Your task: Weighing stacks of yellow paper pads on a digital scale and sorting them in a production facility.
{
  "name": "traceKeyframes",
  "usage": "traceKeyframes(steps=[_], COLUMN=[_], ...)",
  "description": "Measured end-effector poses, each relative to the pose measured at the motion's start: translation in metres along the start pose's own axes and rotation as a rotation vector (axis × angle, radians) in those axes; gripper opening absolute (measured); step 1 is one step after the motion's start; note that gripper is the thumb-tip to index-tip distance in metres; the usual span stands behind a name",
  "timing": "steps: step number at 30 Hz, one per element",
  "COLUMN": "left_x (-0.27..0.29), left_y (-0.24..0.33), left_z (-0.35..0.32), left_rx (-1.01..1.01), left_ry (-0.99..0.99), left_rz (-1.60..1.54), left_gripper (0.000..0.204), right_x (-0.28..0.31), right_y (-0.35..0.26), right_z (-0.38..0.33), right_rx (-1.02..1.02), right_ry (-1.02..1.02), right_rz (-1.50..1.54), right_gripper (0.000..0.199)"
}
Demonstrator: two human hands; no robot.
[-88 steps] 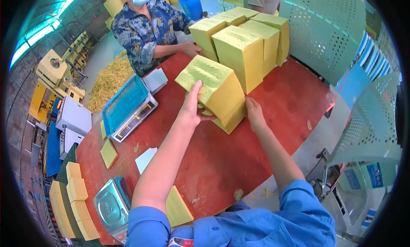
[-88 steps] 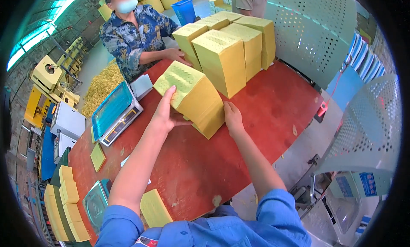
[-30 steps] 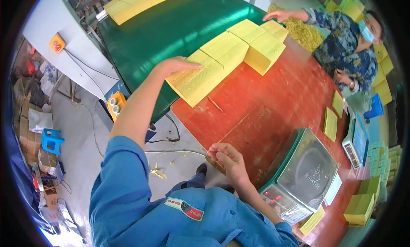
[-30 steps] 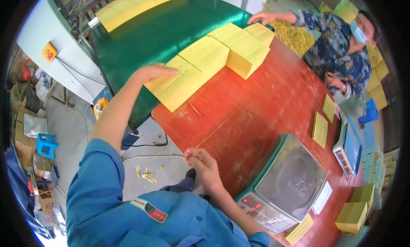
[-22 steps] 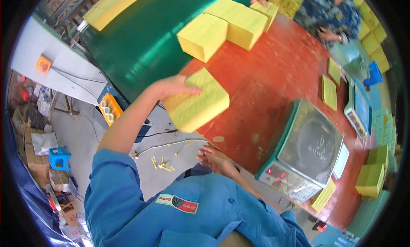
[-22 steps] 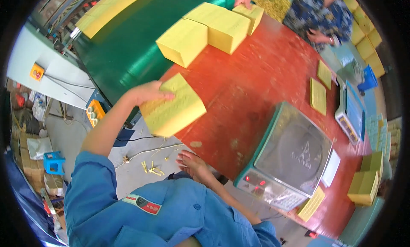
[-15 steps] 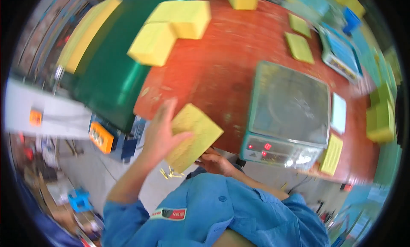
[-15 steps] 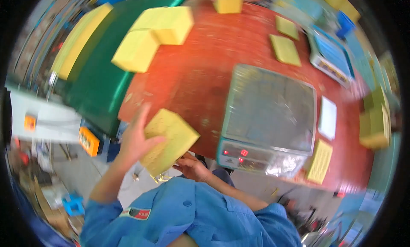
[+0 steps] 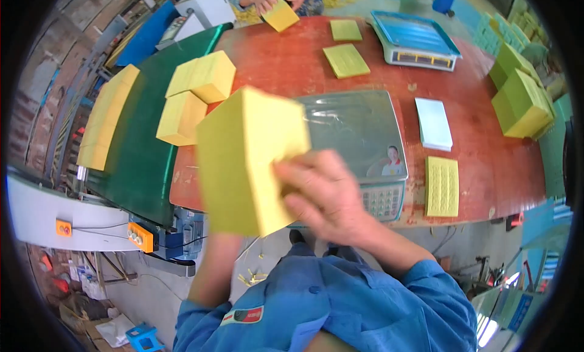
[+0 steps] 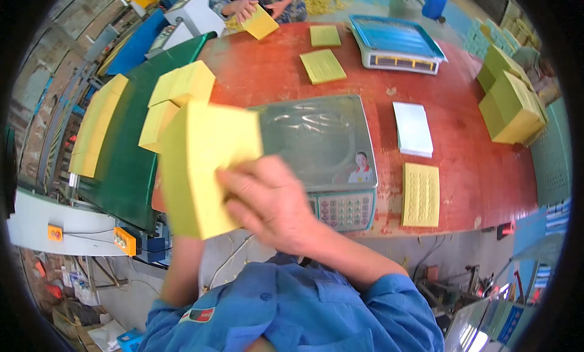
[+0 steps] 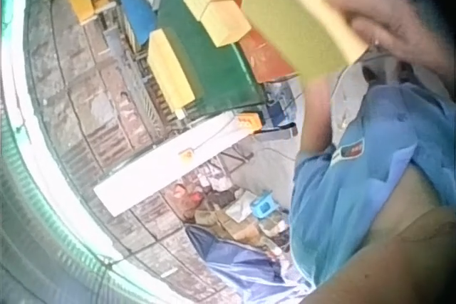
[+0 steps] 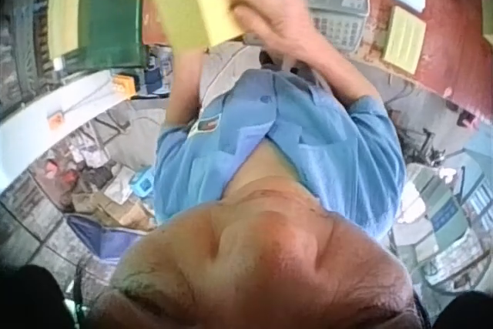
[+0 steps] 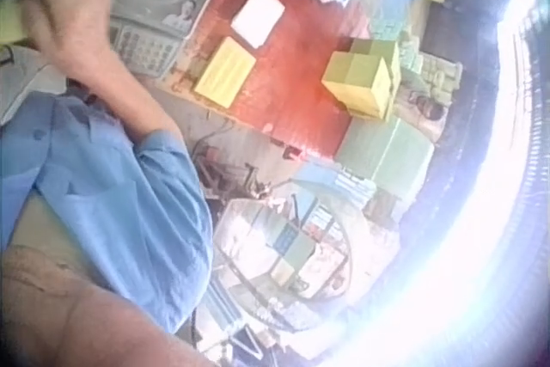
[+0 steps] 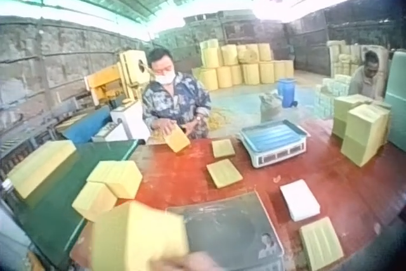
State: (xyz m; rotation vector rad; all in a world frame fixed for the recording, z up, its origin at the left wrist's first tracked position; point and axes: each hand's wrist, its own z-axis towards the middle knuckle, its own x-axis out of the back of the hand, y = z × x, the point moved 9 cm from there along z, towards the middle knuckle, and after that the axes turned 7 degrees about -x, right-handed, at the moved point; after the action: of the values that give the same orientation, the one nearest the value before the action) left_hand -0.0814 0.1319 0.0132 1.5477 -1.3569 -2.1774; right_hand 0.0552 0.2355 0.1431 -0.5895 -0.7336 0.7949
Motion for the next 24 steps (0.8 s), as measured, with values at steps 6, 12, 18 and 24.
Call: traceKeyframes(steps=[6,12,18,24], left_x=[-0.092,-0.053,0.032,0.256], left_y=[-0.074,-0.127,-0.017,0.286], left_z=[0.068,0.036,-0.011,0.099], left_rx=[0.039,0.335,0.494,-0.55], left_ry=[-0.155,0.234,-0.027,0.571], left_rz=[-0.236,-0.4,0.072,1.567], left_gripper=[0.05,0.049,0.046,0.052], right_x=[0.073,0.092,0.037,0.025], right_y=[0.042,0.102,0.066,0.043], right_z=[0.043,0.036,0.033,0.034], right_rx=[-0.063,-0.458,-0.229,-0.326], right_ry=[0.169,0.09,-0.039,-0.09], right_rz=[-0.351,-0.233,-0.655,-0.712], right_gripper=[0.022,0.022,0.028,0.035])
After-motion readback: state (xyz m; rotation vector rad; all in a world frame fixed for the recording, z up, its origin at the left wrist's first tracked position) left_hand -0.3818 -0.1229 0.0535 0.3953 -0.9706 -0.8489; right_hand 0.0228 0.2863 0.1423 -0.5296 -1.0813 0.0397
